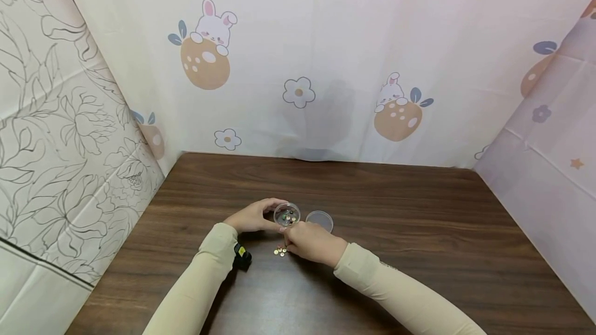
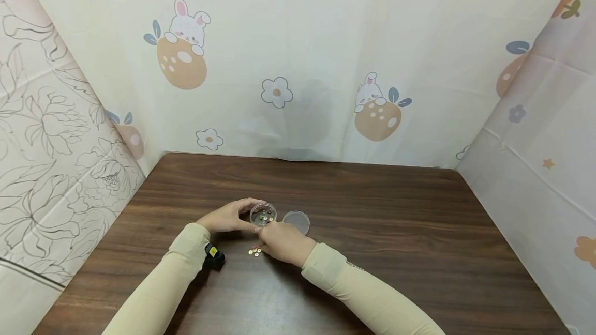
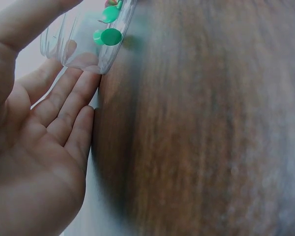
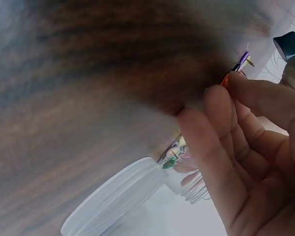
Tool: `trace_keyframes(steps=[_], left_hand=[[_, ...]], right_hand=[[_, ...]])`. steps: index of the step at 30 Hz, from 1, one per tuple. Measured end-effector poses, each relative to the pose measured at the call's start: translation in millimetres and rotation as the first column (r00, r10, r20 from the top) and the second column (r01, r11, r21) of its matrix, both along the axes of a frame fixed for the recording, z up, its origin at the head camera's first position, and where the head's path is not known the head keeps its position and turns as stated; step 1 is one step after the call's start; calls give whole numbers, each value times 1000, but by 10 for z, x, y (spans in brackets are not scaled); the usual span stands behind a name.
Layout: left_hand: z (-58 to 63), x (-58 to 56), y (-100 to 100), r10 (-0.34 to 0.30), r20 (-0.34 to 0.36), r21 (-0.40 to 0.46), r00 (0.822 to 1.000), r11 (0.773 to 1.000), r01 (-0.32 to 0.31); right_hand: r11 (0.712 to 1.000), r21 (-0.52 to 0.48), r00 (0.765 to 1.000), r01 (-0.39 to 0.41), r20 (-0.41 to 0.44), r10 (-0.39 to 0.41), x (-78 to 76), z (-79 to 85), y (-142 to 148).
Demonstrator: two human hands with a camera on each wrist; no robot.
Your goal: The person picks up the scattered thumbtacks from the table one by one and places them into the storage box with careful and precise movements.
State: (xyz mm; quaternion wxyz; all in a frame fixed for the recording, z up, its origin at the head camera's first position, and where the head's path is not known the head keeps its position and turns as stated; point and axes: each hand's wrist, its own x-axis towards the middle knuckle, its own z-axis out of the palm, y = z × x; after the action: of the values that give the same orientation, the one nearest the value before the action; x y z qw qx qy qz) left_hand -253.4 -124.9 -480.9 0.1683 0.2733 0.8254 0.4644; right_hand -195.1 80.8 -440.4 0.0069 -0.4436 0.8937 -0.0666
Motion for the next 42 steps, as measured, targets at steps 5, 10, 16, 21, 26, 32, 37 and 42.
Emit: trace_keyframes(steps=[5, 10, 16, 21, 26, 32, 37, 42], left_hand=[[6, 21, 8, 13, 15, -7, 1000, 1000, -12], [-1, 27, 13, 19, 17, -12, 1000, 1000, -19], [4, 34, 16, 16, 17, -7, 1000, 1000, -16], [7, 36, 17, 17, 14, -10, 1000, 1000, -17], [1, 26, 18, 17, 7, -15, 1000, 1000, -16], [-8, 15, 18, 30, 16, -11, 999, 1000, -29], [1, 8, 14, 32, 23, -5, 999, 999, -32], [12, 5, 17, 25, 10, -4, 1000, 1000, -25]], right_hand=[[1000, 0, 1000, 0, -3, 0, 2, -28, 6], [1000, -9, 1000, 5, 0, -5, 10, -48, 15], [1000, -23, 1000, -3, -2, 3, 17, -38, 22], [999, -29, 1000, -16, -4, 16, 10, -38, 31], [998, -44, 999, -38, 0, 38, -6, -42, 48], [997, -57, 998, -49, 28, 50, -20, -14, 78], [997, -69, 998, -45, 46, 48, -37, 17, 91], [996, -76, 998, -46, 44, 49, -34, 48, 97]])
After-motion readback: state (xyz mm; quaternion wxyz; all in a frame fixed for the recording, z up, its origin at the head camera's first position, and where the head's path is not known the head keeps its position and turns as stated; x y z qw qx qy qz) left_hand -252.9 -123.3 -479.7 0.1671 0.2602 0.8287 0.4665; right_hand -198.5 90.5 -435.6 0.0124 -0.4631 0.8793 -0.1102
